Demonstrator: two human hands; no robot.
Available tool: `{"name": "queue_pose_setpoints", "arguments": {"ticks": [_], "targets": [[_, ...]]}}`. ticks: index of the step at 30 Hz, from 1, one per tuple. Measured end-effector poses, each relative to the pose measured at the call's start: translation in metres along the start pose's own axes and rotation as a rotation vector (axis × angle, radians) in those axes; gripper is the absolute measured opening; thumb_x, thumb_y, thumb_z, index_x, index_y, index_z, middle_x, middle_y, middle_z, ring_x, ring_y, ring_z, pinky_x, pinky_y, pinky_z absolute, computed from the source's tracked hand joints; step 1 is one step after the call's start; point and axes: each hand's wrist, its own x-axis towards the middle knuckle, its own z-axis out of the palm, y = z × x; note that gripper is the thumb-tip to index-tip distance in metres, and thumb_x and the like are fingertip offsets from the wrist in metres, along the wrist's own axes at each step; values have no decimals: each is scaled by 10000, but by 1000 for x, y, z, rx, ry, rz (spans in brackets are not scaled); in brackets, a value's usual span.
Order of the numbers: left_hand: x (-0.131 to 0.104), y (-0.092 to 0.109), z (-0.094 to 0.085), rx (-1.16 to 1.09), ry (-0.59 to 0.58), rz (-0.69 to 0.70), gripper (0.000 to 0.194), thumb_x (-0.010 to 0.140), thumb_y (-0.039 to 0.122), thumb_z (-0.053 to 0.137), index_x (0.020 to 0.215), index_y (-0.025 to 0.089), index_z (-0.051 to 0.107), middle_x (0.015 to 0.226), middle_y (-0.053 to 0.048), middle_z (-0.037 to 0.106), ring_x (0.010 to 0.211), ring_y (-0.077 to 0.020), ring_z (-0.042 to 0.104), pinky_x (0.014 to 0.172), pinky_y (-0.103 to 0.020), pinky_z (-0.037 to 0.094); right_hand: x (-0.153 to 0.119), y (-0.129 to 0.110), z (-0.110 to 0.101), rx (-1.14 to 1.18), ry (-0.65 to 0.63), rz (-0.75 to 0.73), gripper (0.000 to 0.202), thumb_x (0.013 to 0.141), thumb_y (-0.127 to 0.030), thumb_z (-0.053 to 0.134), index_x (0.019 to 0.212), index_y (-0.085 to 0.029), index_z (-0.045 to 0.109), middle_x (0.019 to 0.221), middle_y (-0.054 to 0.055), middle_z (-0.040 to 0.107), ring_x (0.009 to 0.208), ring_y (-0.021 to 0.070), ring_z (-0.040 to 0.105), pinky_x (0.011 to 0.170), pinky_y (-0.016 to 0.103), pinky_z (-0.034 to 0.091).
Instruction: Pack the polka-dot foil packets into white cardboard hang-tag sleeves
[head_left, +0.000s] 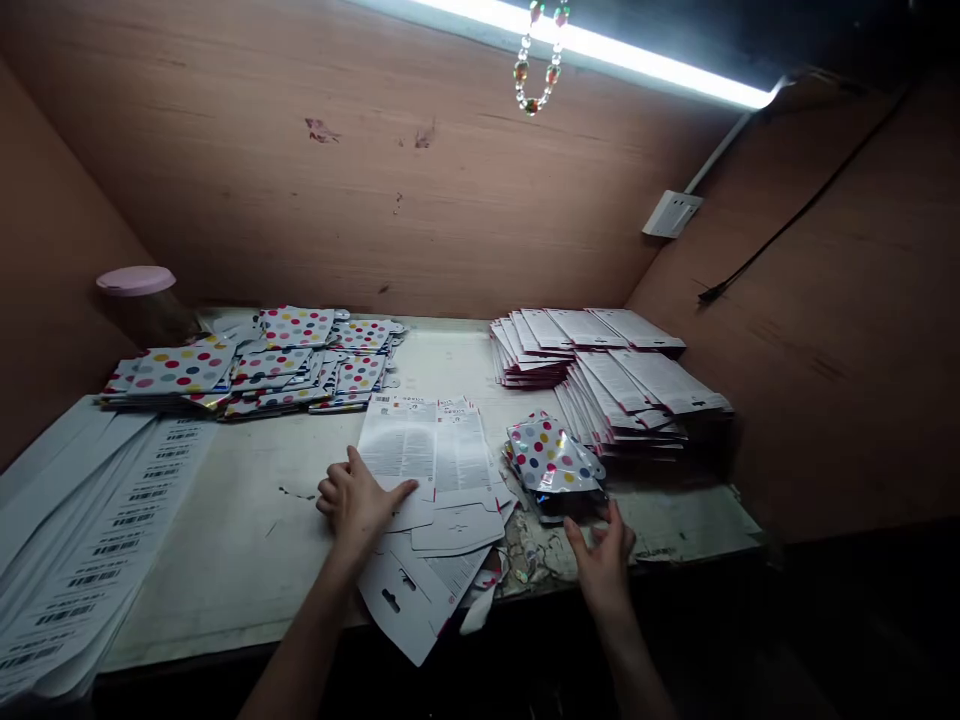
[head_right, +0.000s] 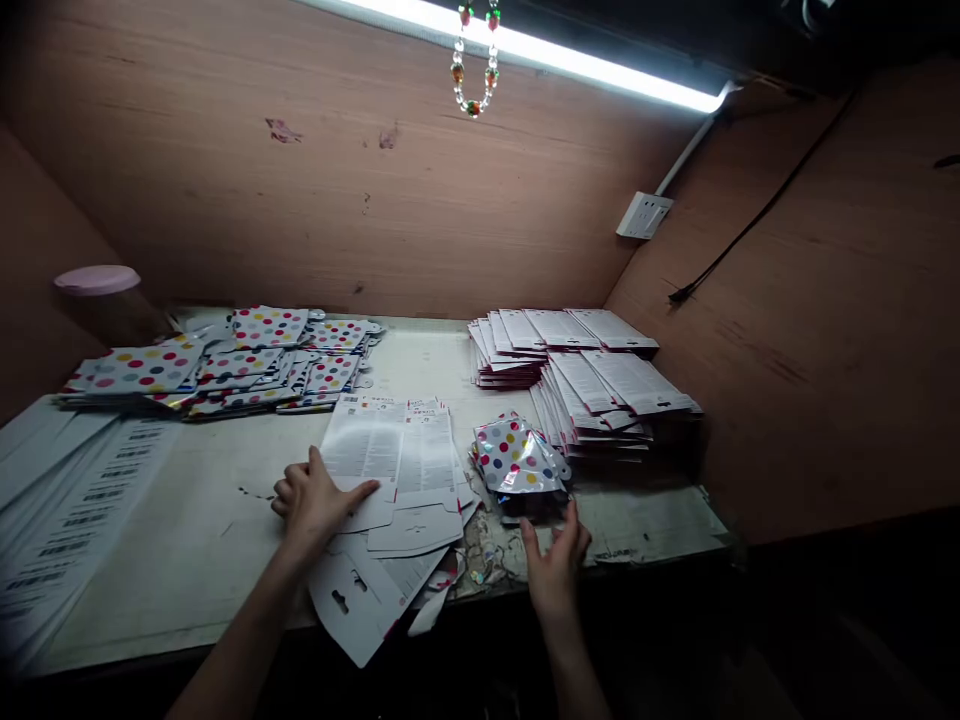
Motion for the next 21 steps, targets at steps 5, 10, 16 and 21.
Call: {"name": "queue_pose_setpoints", "arguments": {"ticks": [5, 10, 16, 21], "targets": [[-33, 2, -35, -556, -140, 52, 499, 758, 530, 588, 1117, 199, 486, 1116, -115, 616, 1042, -310, 608, 903, -476, 482, -54, -40, -4, 316, -427, 93, 405, 758, -520, 697, 981, -185, 655, 970, 100, 663, 893, 240, 620, 850, 389, 469], [-105, 6, -39, -1199, -348, 10, 408, 799, 441, 668, 1088, 231, 471, 1066, -53, 671, 971, -209, 660, 903, -376, 507, -117, -87, 41, 873, -811, 517, 434, 728, -418, 785, 1080, -195, 665, 1104, 103, 691, 1036, 245, 641, 965, 403, 439], [-138, -13, -28, -1253, -183, -94, 340, 820, 399, 669, 1080, 246, 513, 1115, -31, 647, 1008, -181, 632, 897, -312, 505, -131, -68, 60, 944, -614, 712, 396, 639, -353, 859, 968, -193, 704, 909, 38, 711, 827, 153, 650, 788, 282, 499], [-140, -21, -26, -1205, -202, -145, 417, 765, 384, 728, 1083, 233, 505, 1051, -40, 674, 975, -204, 658, 872, -331, 526, -121, -64, 61, 929, -701, 805, 378, 605, -320, 881, 896, -148, 713, 843, 43, 708, 785, 139, 642, 756, 254, 497]]}}
